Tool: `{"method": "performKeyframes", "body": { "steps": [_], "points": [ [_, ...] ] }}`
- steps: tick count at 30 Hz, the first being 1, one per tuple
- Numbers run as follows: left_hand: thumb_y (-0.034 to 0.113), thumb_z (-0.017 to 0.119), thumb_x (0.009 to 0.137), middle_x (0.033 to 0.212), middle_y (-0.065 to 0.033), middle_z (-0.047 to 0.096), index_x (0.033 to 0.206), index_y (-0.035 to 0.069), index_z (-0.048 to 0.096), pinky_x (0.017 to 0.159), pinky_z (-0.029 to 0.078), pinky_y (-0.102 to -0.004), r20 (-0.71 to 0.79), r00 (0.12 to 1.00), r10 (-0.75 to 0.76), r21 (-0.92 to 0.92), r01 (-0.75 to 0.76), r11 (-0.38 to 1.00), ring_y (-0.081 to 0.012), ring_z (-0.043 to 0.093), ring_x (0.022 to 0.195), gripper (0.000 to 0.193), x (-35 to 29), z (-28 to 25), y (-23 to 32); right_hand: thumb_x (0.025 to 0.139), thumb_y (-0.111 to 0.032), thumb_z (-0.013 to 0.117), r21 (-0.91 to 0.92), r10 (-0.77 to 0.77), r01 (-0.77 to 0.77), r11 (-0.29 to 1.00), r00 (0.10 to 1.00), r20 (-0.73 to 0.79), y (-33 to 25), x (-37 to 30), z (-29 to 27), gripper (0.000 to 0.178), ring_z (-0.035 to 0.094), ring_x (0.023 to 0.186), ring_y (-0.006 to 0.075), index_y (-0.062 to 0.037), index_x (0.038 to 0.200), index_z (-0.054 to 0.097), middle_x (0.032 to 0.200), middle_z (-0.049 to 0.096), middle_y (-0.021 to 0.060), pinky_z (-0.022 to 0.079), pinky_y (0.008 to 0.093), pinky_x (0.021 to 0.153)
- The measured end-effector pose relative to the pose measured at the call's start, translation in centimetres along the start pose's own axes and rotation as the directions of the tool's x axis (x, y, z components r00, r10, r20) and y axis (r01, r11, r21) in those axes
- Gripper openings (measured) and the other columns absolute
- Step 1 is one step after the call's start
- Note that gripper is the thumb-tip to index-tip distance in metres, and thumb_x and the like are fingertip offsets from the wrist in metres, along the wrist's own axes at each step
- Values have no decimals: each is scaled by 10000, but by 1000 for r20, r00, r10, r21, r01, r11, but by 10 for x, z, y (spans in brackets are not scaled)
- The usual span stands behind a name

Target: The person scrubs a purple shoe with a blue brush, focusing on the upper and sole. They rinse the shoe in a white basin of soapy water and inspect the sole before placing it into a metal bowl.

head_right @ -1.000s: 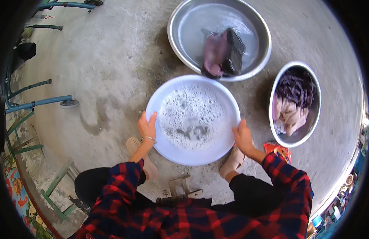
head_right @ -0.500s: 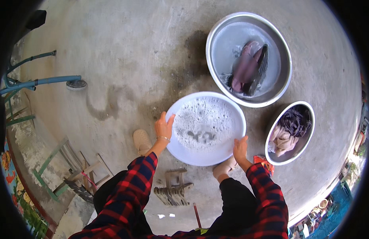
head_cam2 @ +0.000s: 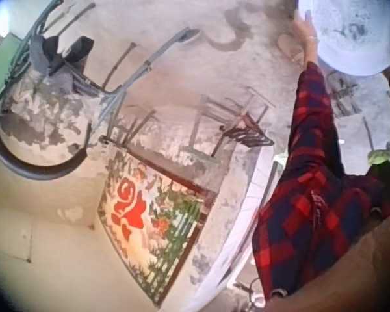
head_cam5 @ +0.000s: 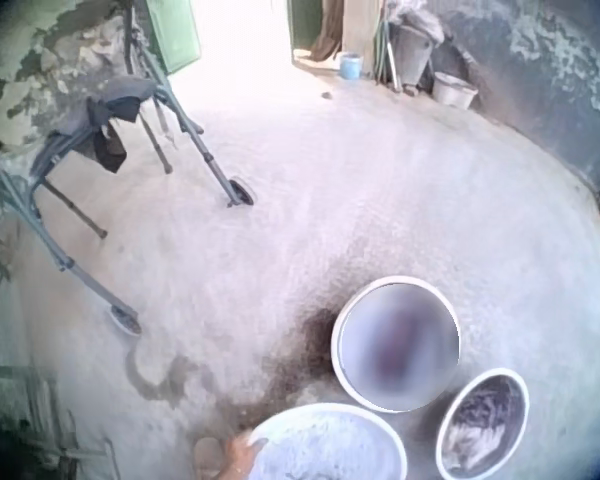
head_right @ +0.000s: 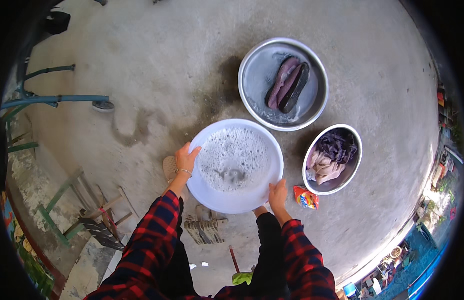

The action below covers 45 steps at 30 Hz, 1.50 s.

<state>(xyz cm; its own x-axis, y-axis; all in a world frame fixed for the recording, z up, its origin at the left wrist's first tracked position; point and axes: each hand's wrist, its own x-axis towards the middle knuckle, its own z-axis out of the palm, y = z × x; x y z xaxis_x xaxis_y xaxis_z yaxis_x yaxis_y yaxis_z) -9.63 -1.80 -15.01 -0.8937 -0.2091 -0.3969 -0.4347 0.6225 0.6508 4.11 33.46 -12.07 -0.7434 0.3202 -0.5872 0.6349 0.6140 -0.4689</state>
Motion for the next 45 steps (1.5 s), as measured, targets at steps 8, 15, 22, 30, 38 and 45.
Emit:
{"method": "performKeyframes", "body": {
  "steps": [8, 15, 22, 30, 38, 45],
  "points": [
    [217, 728, 809, 720, -170, 636, 839, -31, 620, 630, 475, -350, -42, 998, 39, 1, -39, 999, -202, 598, 637, 272, -56, -126, 96, 847, -96, 631, -7, -101, 100, 995, 993, -61, -120, -87, -121, 287, 605, 708, 484, 13, 966, 393, 741, 588, 290, 438, 541, 600],
    [173, 720, 813, 738, -106, 667, 899, -16, 665, 662, 488, -315, -126, 992, 8, -198, -33, 980, -145, 596, 675, 214, -95, -226, 188, 832, -102, 644, -22, -236, 235, 972, 964, -118, -205, -132, -204, 303, 595, 702, 496, 2, 939, 381, 709, 581, 285, 426, 551, 598],
    [154, 725, 791, 793, -95, 690, 940, -15, 681, 689, 493, -304, -157, 987, 28, -252, -67, 965, -139, 611, 713, 230, -119, -309, 240, 812, -96, 662, -33, -363, 362, 931, 918, -163, -276, -170, -259, 318, 610, 679, 467, 11, 944, 393, 691, 588, 272, 446, 531, 593],
    [136, 714, 766, 805, -82, 702, 935, -16, 688, 668, 498, -308, -225, 974, 12, -306, -83, 949, -142, 626, 707, 229, -147, -395, 244, 803, -111, 663, -71, -393, 387, 919, 911, -123, -362, -209, -286, 293, 620, 679, 463, 11, 923, 425, 690, 606, 249, 474, 527, 615],
    [157, 733, 732, 724, -161, 654, 828, -25, 634, 630, 487, -365, -263, 965, 4, -291, -83, 953, -239, 621, 649, 229, -163, -486, 267, 783, -142, 685, -94, -415, 405, 910, 899, -139, -419, -243, -275, 311, 637, 707, 443, 25, 900, 451, 731, 622, 253, 491, 505, 638],
    [97, 693, 776, 821, -51, 682, 948, -28, 679, 658, 497, -286, -209, 978, -10, -348, -65, 935, -126, 599, 711, 213, -153, -536, 255, 787, -152, 651, -6, -410, 413, 911, 902, -136, -460, -256, -251, 284, 630, 715, 463, 16, 903, 454, 737, 627, 263, 483, 540, 662]
  ]
}}
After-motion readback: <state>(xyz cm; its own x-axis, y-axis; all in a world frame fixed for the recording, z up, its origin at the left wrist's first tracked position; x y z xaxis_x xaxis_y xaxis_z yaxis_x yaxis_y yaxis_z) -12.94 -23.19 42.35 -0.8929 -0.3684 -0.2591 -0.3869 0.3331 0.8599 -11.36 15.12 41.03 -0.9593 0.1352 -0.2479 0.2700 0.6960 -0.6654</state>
